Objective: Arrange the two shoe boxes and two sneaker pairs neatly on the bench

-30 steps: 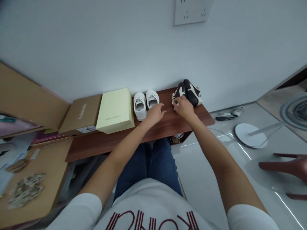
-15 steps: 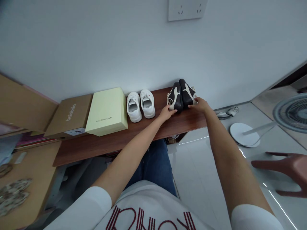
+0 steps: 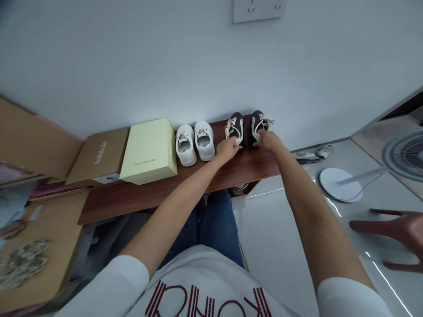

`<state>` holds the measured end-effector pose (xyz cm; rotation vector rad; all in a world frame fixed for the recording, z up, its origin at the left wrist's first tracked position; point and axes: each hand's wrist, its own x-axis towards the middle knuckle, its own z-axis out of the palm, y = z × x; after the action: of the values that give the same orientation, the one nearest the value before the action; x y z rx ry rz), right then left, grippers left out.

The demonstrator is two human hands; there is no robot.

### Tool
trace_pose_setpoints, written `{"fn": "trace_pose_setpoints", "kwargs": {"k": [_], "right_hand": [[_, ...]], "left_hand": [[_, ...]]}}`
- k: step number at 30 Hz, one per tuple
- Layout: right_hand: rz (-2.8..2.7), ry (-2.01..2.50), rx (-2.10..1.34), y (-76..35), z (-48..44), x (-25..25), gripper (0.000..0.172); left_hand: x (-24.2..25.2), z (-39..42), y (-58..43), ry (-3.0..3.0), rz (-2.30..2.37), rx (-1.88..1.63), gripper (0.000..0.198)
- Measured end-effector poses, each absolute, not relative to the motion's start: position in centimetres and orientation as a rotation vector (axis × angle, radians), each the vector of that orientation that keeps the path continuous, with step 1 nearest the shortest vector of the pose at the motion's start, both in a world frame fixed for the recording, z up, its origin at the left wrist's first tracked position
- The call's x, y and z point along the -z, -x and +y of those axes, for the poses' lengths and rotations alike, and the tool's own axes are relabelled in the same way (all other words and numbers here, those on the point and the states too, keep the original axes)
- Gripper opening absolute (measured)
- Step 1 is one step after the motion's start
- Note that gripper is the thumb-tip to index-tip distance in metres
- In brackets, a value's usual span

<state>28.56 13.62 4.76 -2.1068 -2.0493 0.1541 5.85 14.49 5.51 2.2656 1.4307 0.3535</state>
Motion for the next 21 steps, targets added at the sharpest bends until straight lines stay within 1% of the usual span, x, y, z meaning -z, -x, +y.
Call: {"fn": "trace_pose_setpoints", "kwargs": {"k": [5, 12, 21], "right_hand": [[-2.166, 2.293, -0.102, -26.9, 13.5, -6.2, 0.049], [-2.321, 2.327, -0.008, -26.1, 14.1, -7.0, 0.046], [-2.366, 2.320, -0.022, -26.2, 14.6, -6.8, 0.046]], "left_hand": [[-7.3, 13.6, -6.8, -2.414, 1.462, -0.196, 0.033], [-8.0, 13.7, -8.1, -2.398, 1.515, -0.112, 0.034], [-8.0, 14.6, -8.6, -2.403, 1.533, -0.089, 0.033]]}}
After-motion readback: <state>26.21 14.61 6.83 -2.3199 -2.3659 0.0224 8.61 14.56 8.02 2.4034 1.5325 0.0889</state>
